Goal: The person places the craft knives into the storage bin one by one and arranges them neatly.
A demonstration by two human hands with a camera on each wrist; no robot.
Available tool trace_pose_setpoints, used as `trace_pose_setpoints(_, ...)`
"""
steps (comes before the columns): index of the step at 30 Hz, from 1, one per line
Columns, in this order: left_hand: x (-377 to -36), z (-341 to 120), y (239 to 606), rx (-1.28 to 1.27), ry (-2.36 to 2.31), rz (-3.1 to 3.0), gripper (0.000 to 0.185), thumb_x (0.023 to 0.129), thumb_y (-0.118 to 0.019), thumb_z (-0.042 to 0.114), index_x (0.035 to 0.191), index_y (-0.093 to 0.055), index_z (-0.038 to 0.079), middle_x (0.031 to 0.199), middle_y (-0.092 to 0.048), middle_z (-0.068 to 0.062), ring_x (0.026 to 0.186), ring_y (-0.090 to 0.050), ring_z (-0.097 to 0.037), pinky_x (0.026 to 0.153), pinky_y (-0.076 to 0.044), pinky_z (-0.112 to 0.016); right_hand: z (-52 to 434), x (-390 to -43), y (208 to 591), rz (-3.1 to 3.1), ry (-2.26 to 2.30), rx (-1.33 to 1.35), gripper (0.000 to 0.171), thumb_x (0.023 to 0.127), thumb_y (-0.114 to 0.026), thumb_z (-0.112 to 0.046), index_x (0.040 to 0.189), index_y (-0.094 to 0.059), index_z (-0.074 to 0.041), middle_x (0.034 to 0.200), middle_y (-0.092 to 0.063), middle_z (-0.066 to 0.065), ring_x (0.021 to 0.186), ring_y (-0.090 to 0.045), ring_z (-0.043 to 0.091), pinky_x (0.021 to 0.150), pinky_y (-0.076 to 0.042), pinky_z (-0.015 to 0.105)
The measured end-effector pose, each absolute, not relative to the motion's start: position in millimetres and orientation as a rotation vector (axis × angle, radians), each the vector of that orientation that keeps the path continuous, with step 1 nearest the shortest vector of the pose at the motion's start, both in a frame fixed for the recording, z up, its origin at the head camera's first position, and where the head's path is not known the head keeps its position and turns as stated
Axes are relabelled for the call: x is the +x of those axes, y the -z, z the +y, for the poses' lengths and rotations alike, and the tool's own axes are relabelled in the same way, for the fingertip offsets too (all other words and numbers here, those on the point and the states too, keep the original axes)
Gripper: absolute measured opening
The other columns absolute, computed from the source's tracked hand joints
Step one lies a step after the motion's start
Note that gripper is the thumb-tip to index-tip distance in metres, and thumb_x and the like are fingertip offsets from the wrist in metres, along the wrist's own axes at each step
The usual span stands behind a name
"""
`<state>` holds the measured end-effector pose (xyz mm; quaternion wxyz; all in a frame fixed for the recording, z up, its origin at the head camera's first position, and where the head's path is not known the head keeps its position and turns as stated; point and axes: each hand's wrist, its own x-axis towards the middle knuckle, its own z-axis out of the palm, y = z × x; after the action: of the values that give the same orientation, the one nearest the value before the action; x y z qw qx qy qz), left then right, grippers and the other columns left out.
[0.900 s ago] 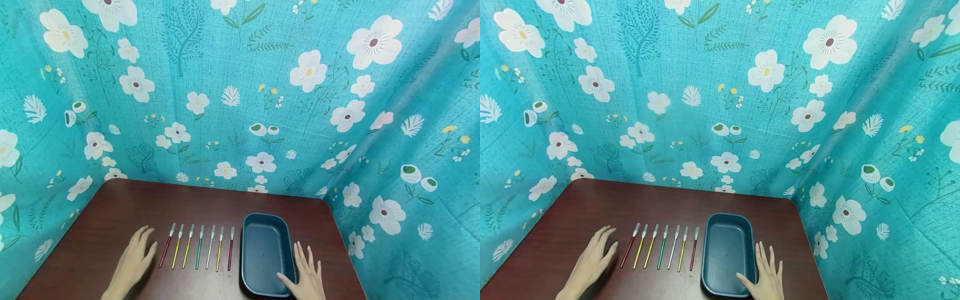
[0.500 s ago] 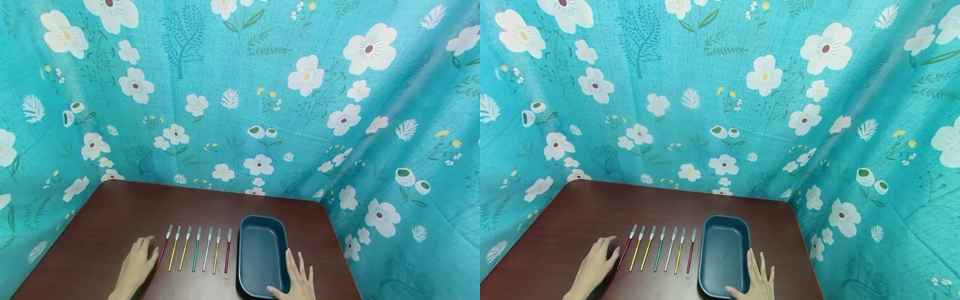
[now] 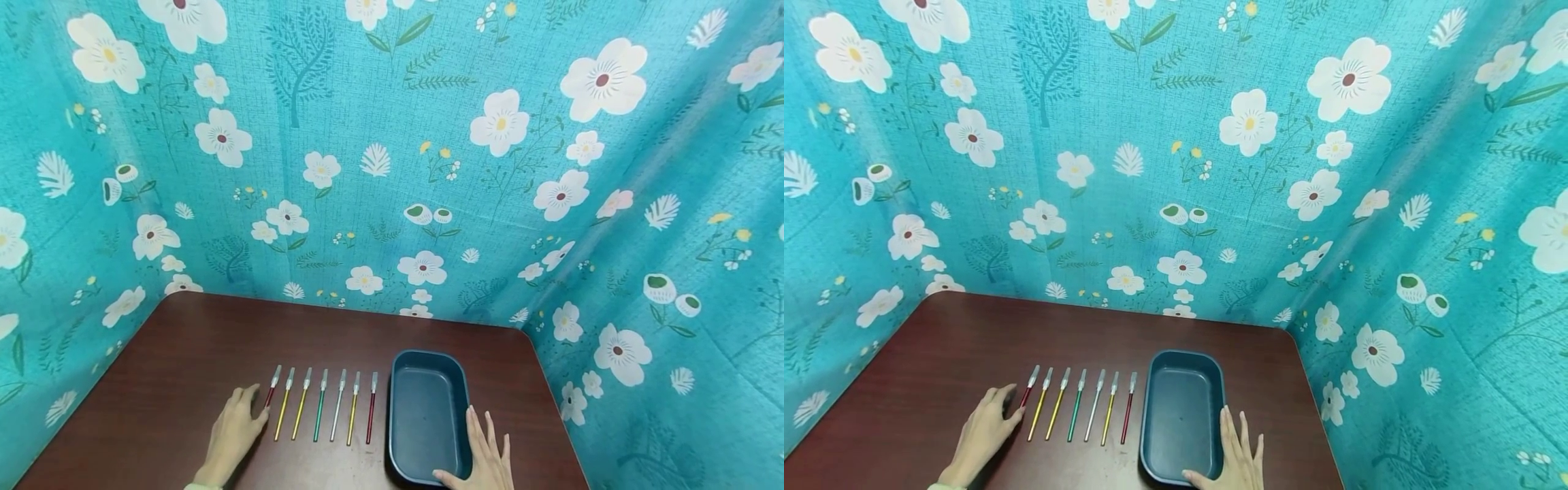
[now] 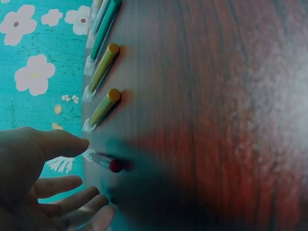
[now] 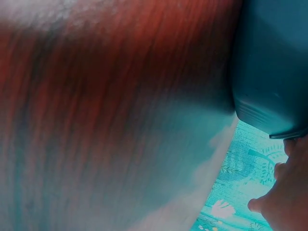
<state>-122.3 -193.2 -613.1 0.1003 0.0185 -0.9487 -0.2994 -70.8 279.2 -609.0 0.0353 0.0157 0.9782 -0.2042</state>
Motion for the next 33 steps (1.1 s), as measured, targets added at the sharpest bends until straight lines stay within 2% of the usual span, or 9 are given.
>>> trace_pose_setpoints(5,-126,-191,615,0.065,0.874,-2.83,0.061,0.084,-0.084,0.006,0.135,-0.058,-0.014,0.111,-0.062,-0.028,0.089,-0.063,-0.037,0.065,-0.057,-0.046,278,-71,607,3.002,0.623,0.058,0.134,0.071,-0.078,-0.079,0.168,-0.019,-0.008,0.172,-0.024,0.02,0.155,-0.016,0.053,0.113,-0.005,0.082)
trace_pose_setpoints(11,-133,-188,617,0.066,0.876,-2.812,0.059,0.082,-0.085,0.0,0.133,-0.059,-0.015,0.111,-0.062,-0.028,0.091,-0.065,-0.04,0.073,-0.058,-0.053,279,-72,608,3.022,0.633,0.058,0.134,0.07,-0.08,-0.078,0.168,-0.02,-0.008,0.171,-0.027,0.021,0.154,-0.018,0.054,0.112,-0.006,0.083)
trace_pose_setpoints(17,-132,-185,620,0.044,0.923,-2.773,0.049,0.083,-0.082,-0.007,0.128,-0.063,-0.015,0.107,-0.061,-0.024,0.072,-0.059,-0.025,0.058,-0.053,-0.041,279,-71,608,3.0,0.653,0.064,0.135,0.071,-0.081,-0.076,0.168,-0.018,-0.009,0.17,-0.027,0.023,0.153,-0.018,0.055,0.112,-0.005,0.083)
trace_pose_setpoints(23,-133,-181,624,0.031,0.905,-2.734,0.041,0.084,-0.08,-0.011,0.122,-0.066,-0.016,0.107,-0.062,-0.023,0.073,-0.062,-0.025,0.058,-0.054,-0.039,277,-72,607,2.984,0.652,0.08,0.133,0.071,-0.079,-0.077,0.168,-0.019,-0.009,0.172,-0.024,0.021,0.155,-0.015,0.053,0.113,-0.003,0.082)
trace_pose_setpoints(29,-134,-180,621,0.072,0.976,-2.78,0.04,0.087,-0.075,-0.011,0.124,-0.063,-0.019,0.11,-0.061,-0.026,0.064,-0.052,-0.017,0.049,-0.045,-0.027,277,-71,606,2.99,0.654,0.068,0.134,0.071,-0.079,-0.078,0.168,-0.019,-0.008,0.172,-0.025,0.021,0.155,-0.016,0.053,0.113,-0.003,0.083)
trace_pose_setpoints(33,-137,-180,619,0.087,0.996,-2.797,0.04,0.085,-0.071,-0.011,0.123,-0.062,-0.021,0.111,-0.061,-0.03,0.06,-0.051,-0.016,0.047,-0.044,-0.027,277,-70,607,2.995,0.658,0.065,0.134,0.07,-0.079,-0.079,0.167,-0.02,-0.008,0.172,-0.025,0.021,0.155,-0.016,0.053,0.113,-0.004,0.083)
